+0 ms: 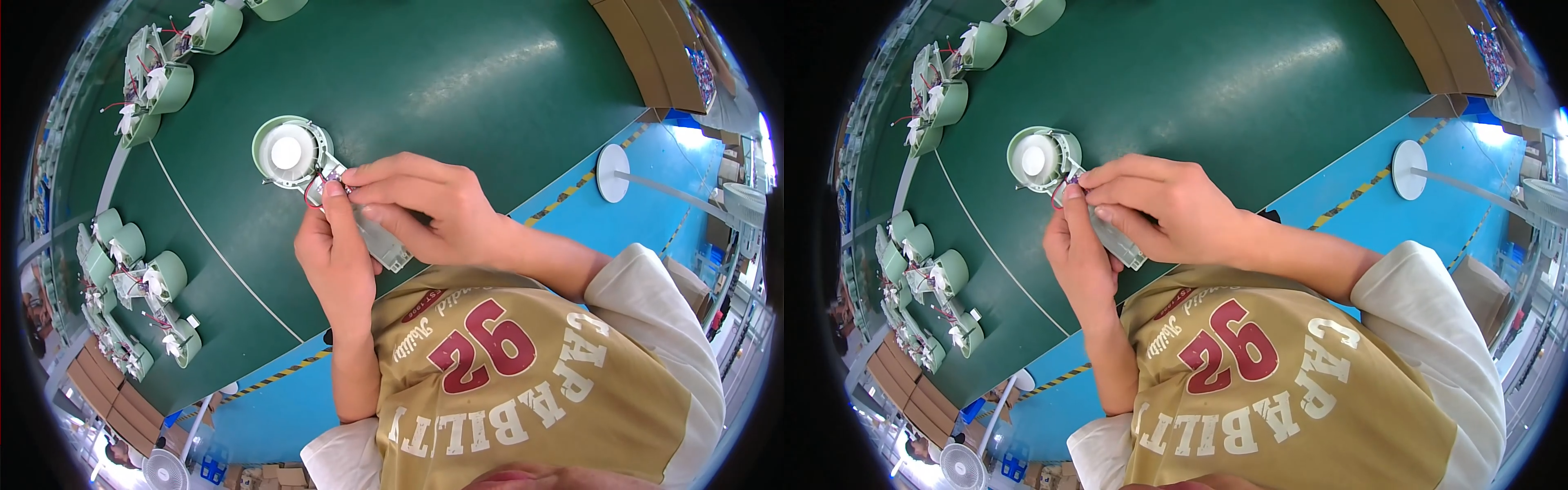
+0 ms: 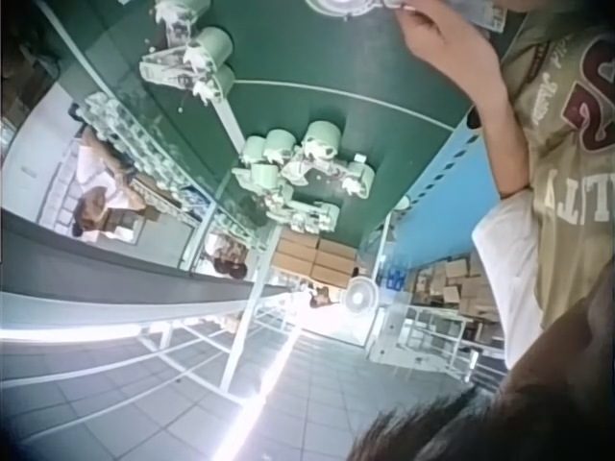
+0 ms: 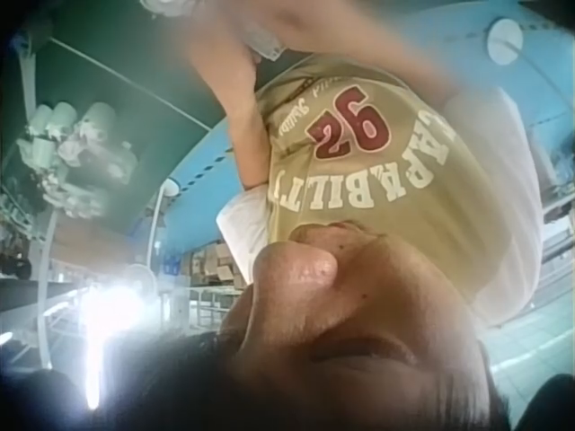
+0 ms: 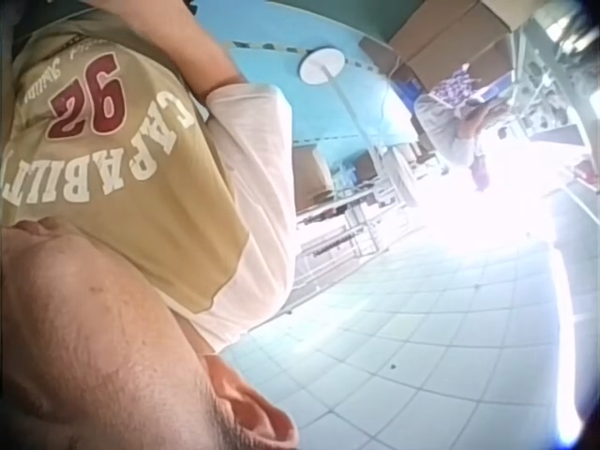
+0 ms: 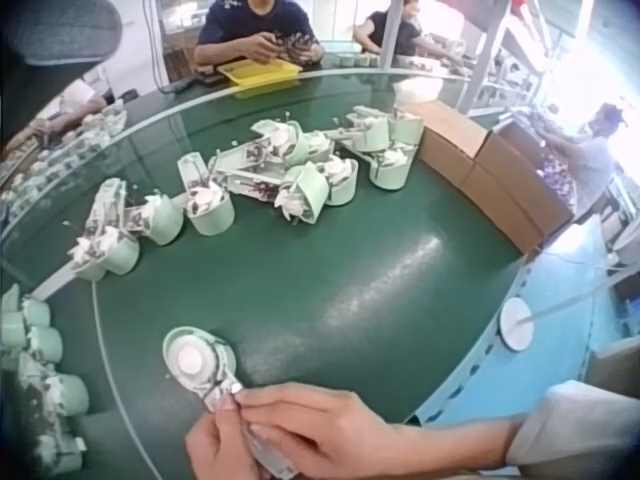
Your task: The person assembles handheld fans by connecting battery wires to circuit boards, inserting batteries into the fan handles by hand, and placing the assembled units onto the work table and overhead rack.
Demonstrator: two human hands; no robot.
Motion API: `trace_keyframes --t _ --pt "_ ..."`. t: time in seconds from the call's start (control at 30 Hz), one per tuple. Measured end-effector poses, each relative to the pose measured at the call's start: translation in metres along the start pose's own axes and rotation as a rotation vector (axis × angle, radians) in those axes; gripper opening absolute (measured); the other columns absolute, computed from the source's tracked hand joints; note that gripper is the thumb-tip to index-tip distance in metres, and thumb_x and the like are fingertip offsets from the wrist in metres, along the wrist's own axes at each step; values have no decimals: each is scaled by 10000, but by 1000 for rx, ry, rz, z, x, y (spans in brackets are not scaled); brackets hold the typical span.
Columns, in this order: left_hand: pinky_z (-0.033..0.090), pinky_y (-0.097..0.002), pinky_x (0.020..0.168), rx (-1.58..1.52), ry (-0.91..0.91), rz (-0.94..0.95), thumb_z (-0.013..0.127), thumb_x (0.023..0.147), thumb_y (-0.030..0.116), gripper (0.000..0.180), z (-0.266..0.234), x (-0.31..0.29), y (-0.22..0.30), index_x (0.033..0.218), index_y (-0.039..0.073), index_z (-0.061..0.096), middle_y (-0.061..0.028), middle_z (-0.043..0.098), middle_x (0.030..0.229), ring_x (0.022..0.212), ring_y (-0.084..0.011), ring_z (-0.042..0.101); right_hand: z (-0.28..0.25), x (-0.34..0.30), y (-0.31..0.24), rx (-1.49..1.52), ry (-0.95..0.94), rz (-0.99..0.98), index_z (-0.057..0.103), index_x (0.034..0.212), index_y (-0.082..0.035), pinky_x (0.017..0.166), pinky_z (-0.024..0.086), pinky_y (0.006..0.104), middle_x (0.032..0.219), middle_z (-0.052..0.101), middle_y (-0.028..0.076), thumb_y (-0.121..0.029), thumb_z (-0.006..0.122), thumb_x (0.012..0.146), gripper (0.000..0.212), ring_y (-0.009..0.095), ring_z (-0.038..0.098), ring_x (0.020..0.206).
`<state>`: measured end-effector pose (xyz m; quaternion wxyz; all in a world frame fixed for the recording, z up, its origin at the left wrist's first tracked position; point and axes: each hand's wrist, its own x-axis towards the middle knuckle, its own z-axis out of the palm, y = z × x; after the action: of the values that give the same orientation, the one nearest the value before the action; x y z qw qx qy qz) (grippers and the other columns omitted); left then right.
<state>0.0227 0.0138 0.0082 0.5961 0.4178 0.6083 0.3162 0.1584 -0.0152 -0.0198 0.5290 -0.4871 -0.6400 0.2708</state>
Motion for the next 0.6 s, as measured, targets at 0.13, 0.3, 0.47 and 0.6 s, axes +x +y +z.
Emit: trace_keyframes --t 0.13,0.3,0.47,0.6 --pt "281 -249 444 39 38 51 515 1061 311 391 -1 0 -7 815 20 602 56 444 573 502 -20 376 -5 6 -15 250 73 454 673 1115 56 775 580 317 1107 703 134 -22 676 922 208 180 702 935" --pt "297 -240 521 72 43 89 534 1055 282 368 -6 2 -17 823 5 607 65 442 601 593 -15 371 -23 29 -13 352 -186 781 661 1164 63 779 555 297 1020 717 103 -169 668 963 307 136 671 958" --pt "311 -228 540 -38 53 83 533 1058 251 337 -1 -1 -15 863 -1 640 68 490 648 624 -16 397 -27 40 -16 436 -334 916 688 1160 46 763 530 292 1002 717 76 -243 661 972 346 114 647 929" --pt "321 -224 545 -74 18 117 524 1062 244 314 -4 -1 -19 921 2 668 68 524 677 630 -15 414 -26 39 -18 552 -319 947 715 1138 15 693 501 265 989 707 46 -267 660 968 333 93 609 876"
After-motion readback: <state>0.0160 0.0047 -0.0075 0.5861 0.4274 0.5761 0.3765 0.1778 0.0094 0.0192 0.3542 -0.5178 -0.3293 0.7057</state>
